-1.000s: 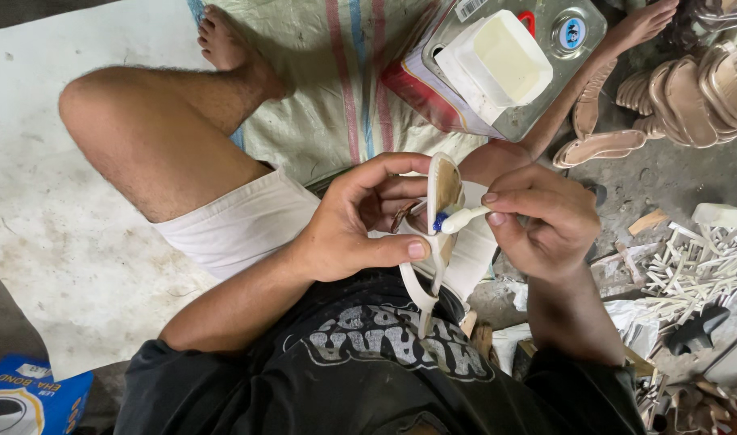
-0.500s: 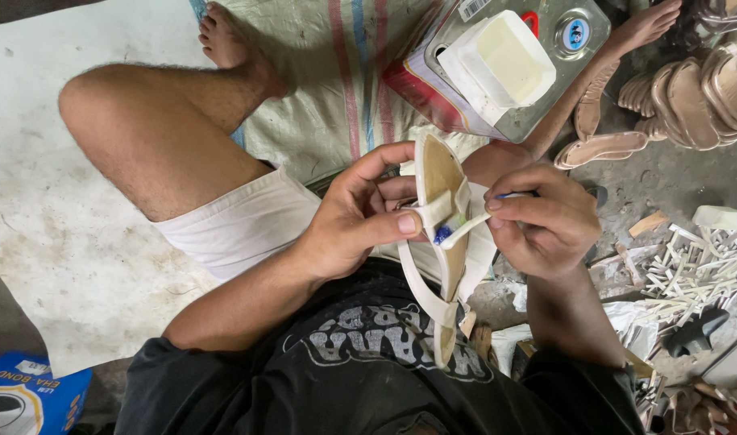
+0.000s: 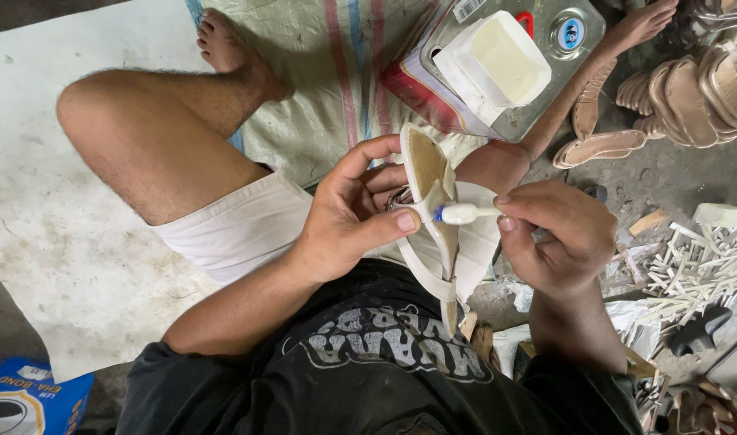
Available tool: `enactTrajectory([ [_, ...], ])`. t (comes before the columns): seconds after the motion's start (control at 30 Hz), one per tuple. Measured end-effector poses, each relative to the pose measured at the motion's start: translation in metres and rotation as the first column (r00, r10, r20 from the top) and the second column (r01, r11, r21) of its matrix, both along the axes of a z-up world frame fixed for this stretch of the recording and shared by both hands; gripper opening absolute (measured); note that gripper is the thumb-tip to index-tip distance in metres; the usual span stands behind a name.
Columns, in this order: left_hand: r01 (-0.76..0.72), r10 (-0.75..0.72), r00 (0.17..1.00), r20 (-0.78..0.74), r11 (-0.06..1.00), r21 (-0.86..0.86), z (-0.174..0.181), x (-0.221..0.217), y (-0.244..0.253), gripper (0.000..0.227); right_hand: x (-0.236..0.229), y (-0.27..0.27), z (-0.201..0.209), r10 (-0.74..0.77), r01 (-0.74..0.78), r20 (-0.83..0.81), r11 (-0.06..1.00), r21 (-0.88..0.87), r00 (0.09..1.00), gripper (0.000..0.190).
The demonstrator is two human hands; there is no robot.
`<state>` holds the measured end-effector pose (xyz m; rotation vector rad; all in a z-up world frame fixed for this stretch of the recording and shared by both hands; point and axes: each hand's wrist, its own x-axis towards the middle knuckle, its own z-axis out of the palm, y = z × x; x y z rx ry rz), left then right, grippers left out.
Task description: The person scrubs a white thong sandal with a toothbrush, focusing on the strap and sole areas. They repeatedly dip the brush into a container of liquid and continue scrubbing the same sandal.
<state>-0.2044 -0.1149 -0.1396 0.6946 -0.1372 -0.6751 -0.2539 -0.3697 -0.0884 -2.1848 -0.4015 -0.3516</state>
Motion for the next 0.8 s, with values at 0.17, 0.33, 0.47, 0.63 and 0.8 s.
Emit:
enactTrajectory([
  [0.17,0.009,-0.01,1.0,-0.02,1.0,-0.011,0.001,-0.001,0.0,0.073,0.001,0.001,-0.006,0.025,-0.025,0.023,1.0,0.012,0.999,0.011],
  [0.33,0.008,-0.019,0.991,-0.136,0.997,-0.081,0.002,0.001,0.002,0.075,0.007,-0.004,-0.015,0.101,-0.099,-0.014,0.986,0.132,0.995,0.012],
  [0.47,-0.052,0.027,0.981,-0.19,0.991,-0.127,0.001,0.003,0.006,0.079,0.01,-0.006,-0.014,0.155,-0.15,-0.023,0.977,0.15,0.988,0.012],
  [0.63,-0.012,0.018,0.997,0.077,0.997,-0.07,-0.004,-0.004,0.005,0.079,0.004,0.002,-0.01,0.074,-0.062,-0.099,0.991,0.117,0.992,0.014],
  [0.8,0.001,0.005,0.987,0.162,0.999,-0.036,-0.016,-0.001,0.006,0.079,0.002,0.006,-0.019,-0.039,0.048,-0.075,0.993,0.11,0.996,0.016],
])
